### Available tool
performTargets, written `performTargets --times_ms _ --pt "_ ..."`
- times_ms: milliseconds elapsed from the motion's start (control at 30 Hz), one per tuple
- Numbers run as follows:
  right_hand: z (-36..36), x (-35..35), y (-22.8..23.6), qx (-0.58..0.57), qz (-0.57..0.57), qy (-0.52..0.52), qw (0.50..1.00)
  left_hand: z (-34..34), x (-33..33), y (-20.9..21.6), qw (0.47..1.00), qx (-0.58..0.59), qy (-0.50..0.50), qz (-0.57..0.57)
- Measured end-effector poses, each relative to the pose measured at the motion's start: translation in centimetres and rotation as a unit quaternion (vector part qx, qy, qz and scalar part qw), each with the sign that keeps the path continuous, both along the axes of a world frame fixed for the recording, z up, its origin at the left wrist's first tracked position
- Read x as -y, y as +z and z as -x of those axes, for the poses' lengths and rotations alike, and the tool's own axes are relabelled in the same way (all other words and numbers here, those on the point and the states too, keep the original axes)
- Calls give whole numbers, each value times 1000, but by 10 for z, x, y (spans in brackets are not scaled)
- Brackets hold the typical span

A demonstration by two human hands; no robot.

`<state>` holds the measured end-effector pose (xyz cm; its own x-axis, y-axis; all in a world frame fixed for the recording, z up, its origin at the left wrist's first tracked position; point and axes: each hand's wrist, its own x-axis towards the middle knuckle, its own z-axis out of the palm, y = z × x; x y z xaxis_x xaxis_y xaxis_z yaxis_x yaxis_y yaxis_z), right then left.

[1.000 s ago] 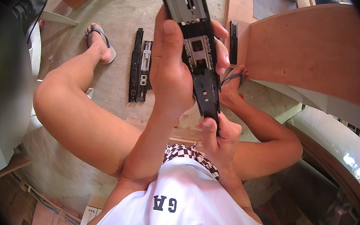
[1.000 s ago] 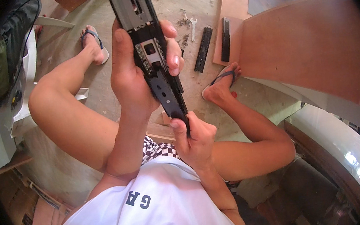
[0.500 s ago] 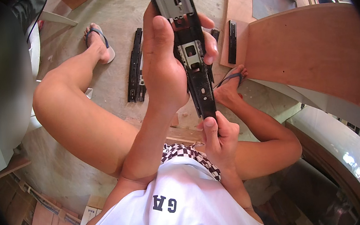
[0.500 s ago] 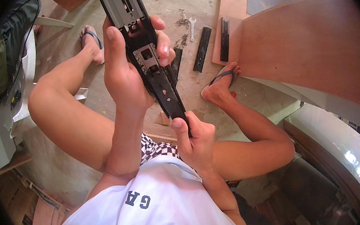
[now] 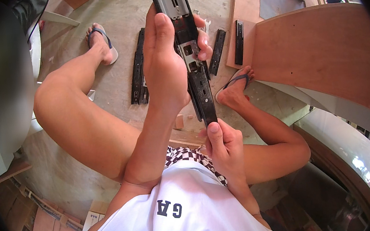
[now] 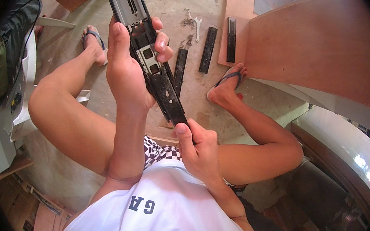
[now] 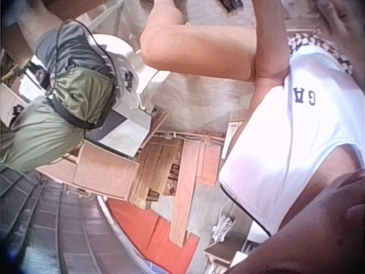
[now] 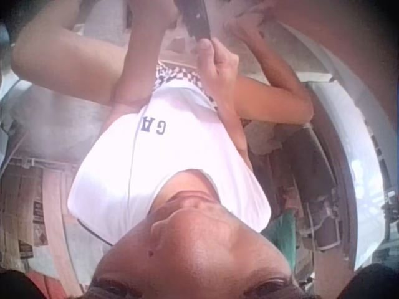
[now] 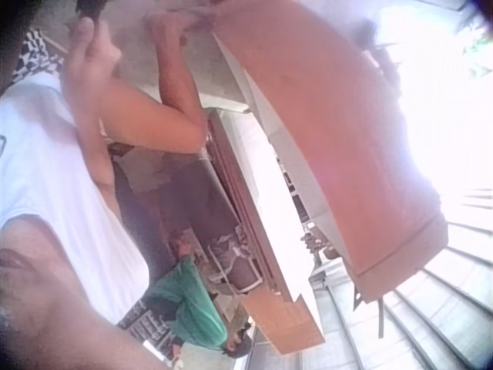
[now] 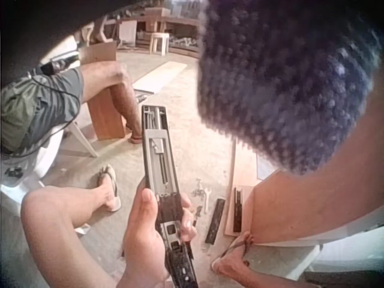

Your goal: The person sits on the floor and handles several long black metal hardware pieces, likely drawer slides or door locks. They pick up individual pieces, turn them over, and inspect the internal mechanisms and mounting holes before placing them back down.

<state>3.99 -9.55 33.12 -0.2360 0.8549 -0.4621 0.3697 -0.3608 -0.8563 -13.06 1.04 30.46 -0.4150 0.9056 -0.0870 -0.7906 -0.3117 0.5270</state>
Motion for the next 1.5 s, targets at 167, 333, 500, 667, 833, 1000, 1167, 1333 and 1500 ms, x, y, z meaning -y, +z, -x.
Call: performTargets --times_ms 167,333,500,667,833,1000,1167,1333,1500 --pt "-1 1 5 8 18 17 1000 11 -1 -7 999 47 -9 16" --pt "-1 -1 4 2 2 14 1000 5 0 -1 998 58 -12 3" --pt "-1 -4 4 -2 11 14 1000 5 -1 -3 997 75 -22 4" --pt "2 -6 4 -22 19 7 1000 4 -1 -5 994 94 -37 -41" --pt "6 -3 -2 -39 6 3 999 2 0 -1 997 38 -39 -54" --pt "3 -5 -6 -41 14 1 999 -9 3 0 995 50 -61 -60" --pt "8 -9 -5 -51 17 -41 998 -14 -1 -4 996 -33 -50 -66" --pt "6 -11 -10 -63 20 -38 997 -15 1 -3 992 17 -82 -97" --pt "5 -12 -12 -77 14 -45 996 -22 3 -2 990 -16 -87 -107"
